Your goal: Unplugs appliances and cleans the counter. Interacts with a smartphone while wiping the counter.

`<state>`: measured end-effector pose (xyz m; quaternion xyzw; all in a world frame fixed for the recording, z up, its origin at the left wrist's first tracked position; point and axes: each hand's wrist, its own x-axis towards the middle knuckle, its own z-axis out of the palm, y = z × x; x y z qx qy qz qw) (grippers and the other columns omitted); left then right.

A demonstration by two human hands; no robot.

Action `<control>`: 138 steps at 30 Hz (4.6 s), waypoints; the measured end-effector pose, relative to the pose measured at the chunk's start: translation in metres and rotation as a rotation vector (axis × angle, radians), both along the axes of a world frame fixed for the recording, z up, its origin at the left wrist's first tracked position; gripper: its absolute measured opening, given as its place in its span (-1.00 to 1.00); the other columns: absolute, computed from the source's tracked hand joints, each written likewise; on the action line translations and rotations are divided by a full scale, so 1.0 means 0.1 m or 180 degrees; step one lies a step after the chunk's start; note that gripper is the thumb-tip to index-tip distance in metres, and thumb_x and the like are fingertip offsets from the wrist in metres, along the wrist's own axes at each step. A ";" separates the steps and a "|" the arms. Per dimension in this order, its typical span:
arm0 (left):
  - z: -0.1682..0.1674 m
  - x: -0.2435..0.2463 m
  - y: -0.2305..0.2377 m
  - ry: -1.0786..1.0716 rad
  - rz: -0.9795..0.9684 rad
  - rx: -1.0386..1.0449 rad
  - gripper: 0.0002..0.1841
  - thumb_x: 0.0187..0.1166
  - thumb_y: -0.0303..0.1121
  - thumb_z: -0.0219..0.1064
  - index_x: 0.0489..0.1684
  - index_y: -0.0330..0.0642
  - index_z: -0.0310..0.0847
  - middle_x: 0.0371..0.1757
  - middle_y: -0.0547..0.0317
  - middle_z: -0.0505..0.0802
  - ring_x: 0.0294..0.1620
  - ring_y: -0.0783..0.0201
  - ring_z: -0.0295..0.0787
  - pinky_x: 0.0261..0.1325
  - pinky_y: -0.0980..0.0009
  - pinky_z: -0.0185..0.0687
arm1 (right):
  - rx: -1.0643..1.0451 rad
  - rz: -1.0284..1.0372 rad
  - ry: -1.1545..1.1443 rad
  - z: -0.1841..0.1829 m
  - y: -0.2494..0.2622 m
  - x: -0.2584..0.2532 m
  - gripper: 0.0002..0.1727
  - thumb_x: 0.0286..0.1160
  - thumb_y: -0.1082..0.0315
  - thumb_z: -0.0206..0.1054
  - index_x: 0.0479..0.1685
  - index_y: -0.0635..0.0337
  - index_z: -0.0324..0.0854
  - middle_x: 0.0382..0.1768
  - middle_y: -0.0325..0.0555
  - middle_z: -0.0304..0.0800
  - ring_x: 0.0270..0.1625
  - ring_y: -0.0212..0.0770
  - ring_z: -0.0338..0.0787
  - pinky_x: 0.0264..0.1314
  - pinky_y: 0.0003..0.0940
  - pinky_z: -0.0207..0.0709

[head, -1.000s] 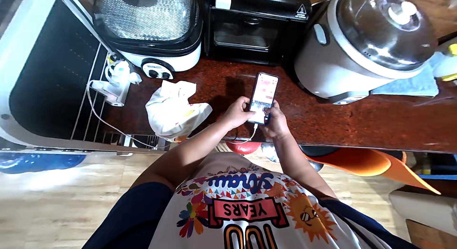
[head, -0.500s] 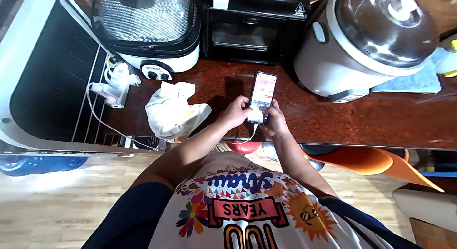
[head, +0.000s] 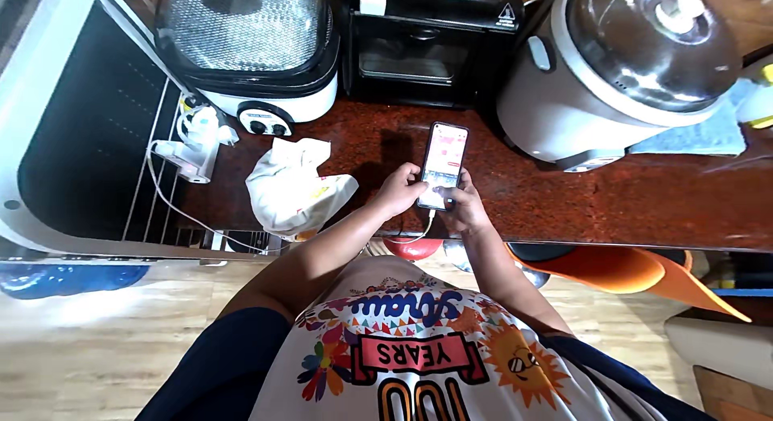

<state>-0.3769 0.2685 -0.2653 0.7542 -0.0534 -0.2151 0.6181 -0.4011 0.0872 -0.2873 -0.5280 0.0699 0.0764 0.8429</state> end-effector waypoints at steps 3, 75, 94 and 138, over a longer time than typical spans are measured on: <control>0.00 0.00 0.01 0.0050 0.0062 -0.0017 -0.53 0.67 -0.34 0.35 0.49 -0.35 0.43 0.30 -0.28 0.69 0.25 -0.02 0.70 0.34 0.02 0.62 | 0.0007 0.0200 -0.0117 -0.01 -0.02 -0.01 -0.11 -0.10 0.64 0.34 0.44 0.00 0.11 0.15 -0.06 0.71 0.10 -0.12 0.83 0.08 -0.10 0.78; -0.02 -0.04 -0.10 0.0469 0.0280 -0.0087 -0.43 0.64 -0.23 0.44 0.51 -0.31 0.33 0.41 -0.35 0.64 0.36 -0.07 0.69 0.41 -0.03 0.61 | 0.0122 -0.0021 0.0262 0.02 0.11 -0.03 -0.55 0.52 0.45 -0.09 0.42 0.01 0.18 0.06 -0.06 0.71 0.03 -0.16 0.82 0.02 -0.15 0.76; -0.03 -0.04 0.00 0.0446 0.0189 -0.0075 -0.42 0.68 -0.27 0.36 0.60 -0.34 0.28 0.43 -0.37 0.62 0.37 -0.10 0.67 0.42 -0.03 0.58 | 0.0311 0.0002 0.0214 -0.02 0.10 -0.03 -0.45 0.29 0.56 -0.06 0.37 0.02 0.21 0.07 -0.07 0.71 0.01 -0.16 0.82 -0.02 -0.16 0.76; -1.06 0.05 1.82 -0.1201 0.0757 0.3511 -0.47 0.78 0.04 0.05 0.64 0.07 0.50 0.78 -0.03 0.43 0.81 -0.15 0.23 0.78 -0.39 -0.18 | -0.0075 -0.0303 0.0340 -0.10 -0.03 0.02 -0.45 0.44 0.47 0.17 0.46 -0.01 0.20 0.05 -0.05 0.73 -0.02 -0.13 0.85 -0.03 -0.12 0.80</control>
